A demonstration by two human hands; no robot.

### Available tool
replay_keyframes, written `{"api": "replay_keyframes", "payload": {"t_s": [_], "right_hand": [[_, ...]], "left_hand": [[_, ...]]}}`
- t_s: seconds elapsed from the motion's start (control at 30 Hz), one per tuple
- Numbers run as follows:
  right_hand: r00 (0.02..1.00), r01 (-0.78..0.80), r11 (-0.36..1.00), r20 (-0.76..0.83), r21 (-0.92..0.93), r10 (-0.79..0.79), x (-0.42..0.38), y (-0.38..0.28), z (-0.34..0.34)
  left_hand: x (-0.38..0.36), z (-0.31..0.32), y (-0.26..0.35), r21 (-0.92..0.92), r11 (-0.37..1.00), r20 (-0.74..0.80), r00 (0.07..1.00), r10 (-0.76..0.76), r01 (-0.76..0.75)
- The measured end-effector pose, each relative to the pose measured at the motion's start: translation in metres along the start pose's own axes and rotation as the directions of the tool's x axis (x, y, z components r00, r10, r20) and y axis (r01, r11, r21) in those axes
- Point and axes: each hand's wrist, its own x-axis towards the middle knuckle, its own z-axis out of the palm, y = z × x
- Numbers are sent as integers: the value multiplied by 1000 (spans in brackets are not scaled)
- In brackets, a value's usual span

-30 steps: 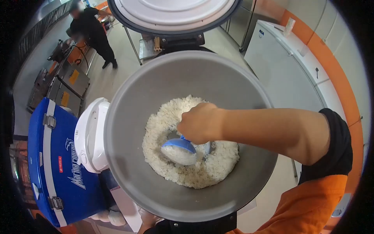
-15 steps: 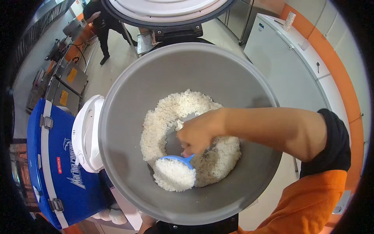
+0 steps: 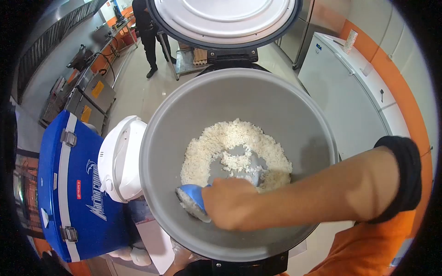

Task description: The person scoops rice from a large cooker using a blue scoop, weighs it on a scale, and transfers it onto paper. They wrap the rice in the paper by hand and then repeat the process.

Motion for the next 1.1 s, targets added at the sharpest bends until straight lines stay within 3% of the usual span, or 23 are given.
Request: {"api": "replay_keyframes", "payload": {"t_s": [0.17, 0.27, 0.47, 0.53, 0.6, 0.67, 0.73, 0.77, 0.83, 0.87, 0.93, 1.07, 1.1], "right_hand": [[999, -27, 998, 39, 50, 25, -10, -36, 3], [996, -76, 996, -40, 42, 78, -10, -52, 6], [1000, 23, 999, -12, -40, -24, 5, -54, 1], [973, 207, 939, 156, -274, -169, 22, -44, -5], [960, 65, 965, 281, -253, 9, 56, -7, -18], [946, -47, 998, 323, 37, 32, 41, 29, -49], [971, -52, 970, 241, 236, -7, 4, 41, -60], [972, -54, 975, 236, 214, 2, -12, 44, -60], [991, -95, 902, -42, 422, 125, -46, 41, -51], [991, -101, 903, -42, 418, 131, -56, 43, -45], [961, -60, 867, -204, 495, 184, -70, 45, -36], [935, -22, 865, -297, 502, 196, -78, 47, -18], [900, -18, 896, -383, 445, 208, -81, 43, -14]], "left_hand": [[0, -1, -2, 5, 1000, -5, 1000, 25, -25], [-5, -3, -1, 13, 999, -10, 999, 39, -39], [-3, 0, -2, 46, 990, -17, 991, 131, -130], [-2, 3, -2, 50, 985, -20, 986, 165, -164], [-8, 9, -4, -48, 988, -142, 980, 140, -148], [0, -9, 16, -153, 981, -176, 980, 93, -120], [-5, -22, 15, -207, 976, -92, 994, 54, -72], [-14, -18, 10, -288, 956, -170, 985, 10, -59], [-18, -23, 21, -330, 942, -236, 972, -15, -66], [-20, -26, 27, -365, 928, -286, 957, -42, -68], [-26, -31, 37, -393, 915, -300, 953, -39, -86], [-39, -43, 56, -283, 958, -248, 968, -27, -46], [-44, -43, 56, -272, 961, -257, 966, -32, -41]]}}
